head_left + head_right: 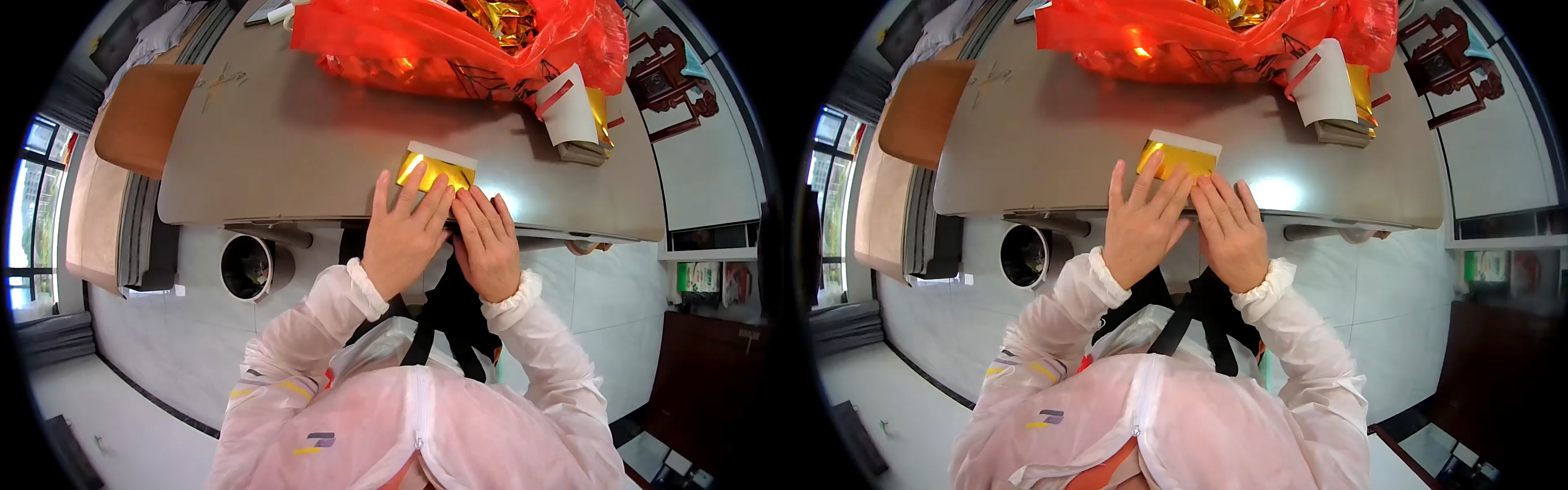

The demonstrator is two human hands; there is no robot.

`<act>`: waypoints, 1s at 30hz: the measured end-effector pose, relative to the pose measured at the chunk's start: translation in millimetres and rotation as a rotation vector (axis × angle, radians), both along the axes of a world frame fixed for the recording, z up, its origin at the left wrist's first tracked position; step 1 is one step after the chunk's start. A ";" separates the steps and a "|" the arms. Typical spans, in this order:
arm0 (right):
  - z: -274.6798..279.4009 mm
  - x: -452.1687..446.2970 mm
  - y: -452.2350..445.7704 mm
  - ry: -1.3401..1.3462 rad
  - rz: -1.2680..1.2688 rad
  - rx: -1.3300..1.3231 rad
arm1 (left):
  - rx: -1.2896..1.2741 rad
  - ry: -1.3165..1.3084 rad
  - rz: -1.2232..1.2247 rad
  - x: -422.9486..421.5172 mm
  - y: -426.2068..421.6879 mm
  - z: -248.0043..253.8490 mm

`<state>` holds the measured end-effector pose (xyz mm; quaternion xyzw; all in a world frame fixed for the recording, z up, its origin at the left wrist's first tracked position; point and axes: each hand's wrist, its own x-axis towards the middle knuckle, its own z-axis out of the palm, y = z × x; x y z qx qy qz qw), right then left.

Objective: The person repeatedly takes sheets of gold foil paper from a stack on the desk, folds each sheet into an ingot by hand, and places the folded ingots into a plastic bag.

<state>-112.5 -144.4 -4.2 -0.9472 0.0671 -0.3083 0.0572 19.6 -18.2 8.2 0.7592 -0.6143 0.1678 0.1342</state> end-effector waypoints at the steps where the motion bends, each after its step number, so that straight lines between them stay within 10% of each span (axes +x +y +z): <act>1: -1.3 -1.3 0.0 0.006 0.013 0.007 | -0.008 -0.012 0.002 3.3 3.0 -0.4; 18: 19.2 -6.8 0.2 -0.112 -0.035 0.124 | -0.231 0.400 0.021 7.6 48.4 14.1; 24: 26.4 16.9 40.2 -0.544 0.085 1.716 | -0.434 0.482 -0.226 -19.8 19.7 42.0; 30: 28.1 4.5 38.5 -0.244 0.060 1.956 | -0.324 0.250 -0.159 9.5 1.5 18.7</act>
